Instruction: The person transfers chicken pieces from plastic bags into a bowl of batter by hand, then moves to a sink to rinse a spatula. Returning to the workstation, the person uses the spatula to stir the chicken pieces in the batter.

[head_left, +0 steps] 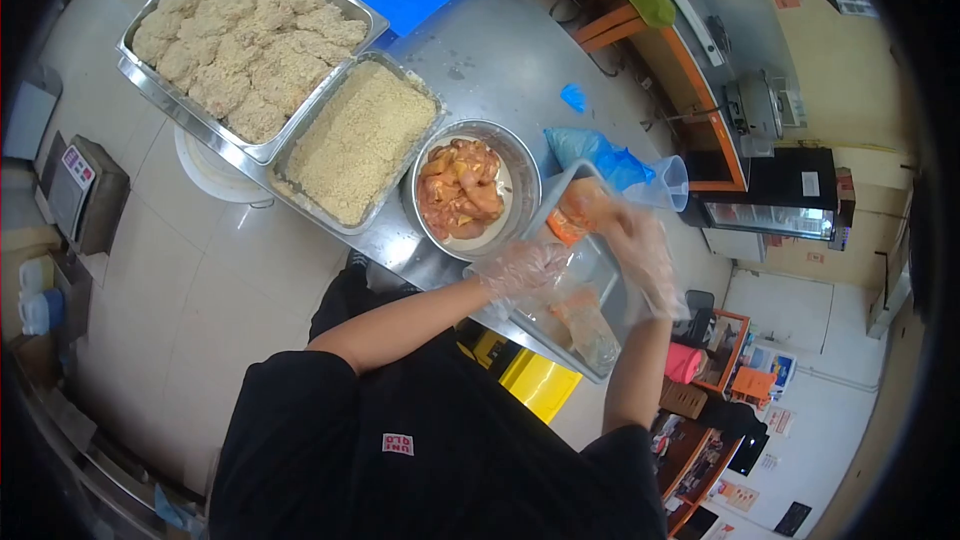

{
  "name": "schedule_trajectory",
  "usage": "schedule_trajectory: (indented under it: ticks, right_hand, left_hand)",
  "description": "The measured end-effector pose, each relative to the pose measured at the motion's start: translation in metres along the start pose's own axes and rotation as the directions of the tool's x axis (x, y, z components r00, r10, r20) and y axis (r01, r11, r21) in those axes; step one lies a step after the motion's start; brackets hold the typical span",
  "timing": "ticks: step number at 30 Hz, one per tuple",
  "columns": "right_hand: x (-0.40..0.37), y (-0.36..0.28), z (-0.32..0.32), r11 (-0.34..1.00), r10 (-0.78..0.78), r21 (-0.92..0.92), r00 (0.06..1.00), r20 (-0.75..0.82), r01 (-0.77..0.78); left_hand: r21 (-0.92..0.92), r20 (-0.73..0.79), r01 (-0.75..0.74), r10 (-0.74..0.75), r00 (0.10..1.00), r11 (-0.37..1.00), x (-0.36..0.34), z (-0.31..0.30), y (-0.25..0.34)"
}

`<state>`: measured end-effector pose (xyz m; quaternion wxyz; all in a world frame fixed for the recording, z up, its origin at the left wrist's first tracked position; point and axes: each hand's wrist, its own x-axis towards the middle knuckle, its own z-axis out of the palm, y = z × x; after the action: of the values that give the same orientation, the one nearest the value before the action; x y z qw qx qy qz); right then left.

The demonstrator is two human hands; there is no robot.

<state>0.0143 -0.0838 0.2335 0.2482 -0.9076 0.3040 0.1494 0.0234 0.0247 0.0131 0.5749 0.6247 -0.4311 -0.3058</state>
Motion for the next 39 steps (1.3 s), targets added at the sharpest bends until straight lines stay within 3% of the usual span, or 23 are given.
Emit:
schedule_trajectory:
  ticks: [2,4,6,7,11,16,22,25,28,31,32,34,38,39]
  right_hand:
    - [-0.012,0.056,0.006,0.990,0.141,-0.068,0.939,0.313,-0.126]
    - [-0.010,0.080,0.037,0.986,-0.017,-0.139,0.884,0.468,0.093]
    - [0.013,0.131,0.105,0.991,-0.127,0.087,0.945,0.300,0.105]
    - [0.020,0.144,0.129,0.991,-0.111,0.098,0.965,0.237,0.089]
    - [0.035,0.158,0.187,0.991,0.086,-0.108,0.993,0.085,-0.077]
    - [0.044,0.159,0.208,0.968,0.164,-0.193,0.986,-0.011,-0.163]
    - [0.035,0.169,0.199,0.962,0.167,-0.212,0.985,-0.030,-0.170]
    - [0.020,0.179,0.180,0.970,0.141,-0.196,0.990,-0.025,-0.143]
    - [0.001,0.176,0.154,0.985,0.085,-0.151,0.996,0.014,-0.082]
    - [-0.022,0.129,0.117,0.993,-0.008,-0.118,0.989,0.149,0.026]
    - [-0.033,0.096,0.096,0.987,-0.012,-0.155,0.977,0.214,0.046]
    - [-0.046,0.091,0.081,0.995,0.078,-0.083,0.977,0.198,-0.063]
    - [-0.074,0.086,0.047,0.981,0.181,0.061,0.982,0.058,-0.184]
    - [-0.077,0.098,0.042,0.982,0.090,0.164,0.996,0.003,-0.089]
  left_hand:
    - [0.006,-0.078,-0.049,0.050,0.996,0.999,0.001,0.007,-0.008]
    - [0.020,-0.195,-0.169,0.170,0.966,0.985,-0.001,0.013,-0.013]
    - [-0.003,-0.168,-0.219,0.215,0.962,0.976,0.002,0.011,-0.013]
    - [-0.014,-0.156,-0.240,0.235,0.959,0.971,0.001,0.009,-0.012]
    - [0.136,-0.068,-0.236,0.247,0.967,0.962,-0.004,0.003,-0.008]
    - [0.165,-0.018,-0.236,0.242,0.970,0.958,-0.005,0.007,-0.014]
    - [0.272,0.007,-0.235,0.242,0.970,0.933,-0.007,0.002,-0.001]
    - [0.242,-0.036,-0.233,0.249,0.968,0.942,-0.006,-0.001,0.002]
    - [0.014,-0.021,-0.087,0.088,0.996,0.996,-0.003,-0.004,0.008]
    - [-0.071,0.080,0.042,-0.036,0.996,0.997,0.000,-0.006,0.009]
    - [-0.050,0.010,-0.023,0.024,1.000,0.998,-0.001,-0.001,0.004]
    - [0.003,-0.128,-0.149,0.148,0.981,0.989,-0.001,0.009,-0.006]
    - [-0.081,-0.043,-0.121,0.118,0.992,0.989,0.001,0.000,0.006]
    - [-0.106,-0.002,-0.115,0.116,0.993,0.988,0.001,-0.003,0.009]
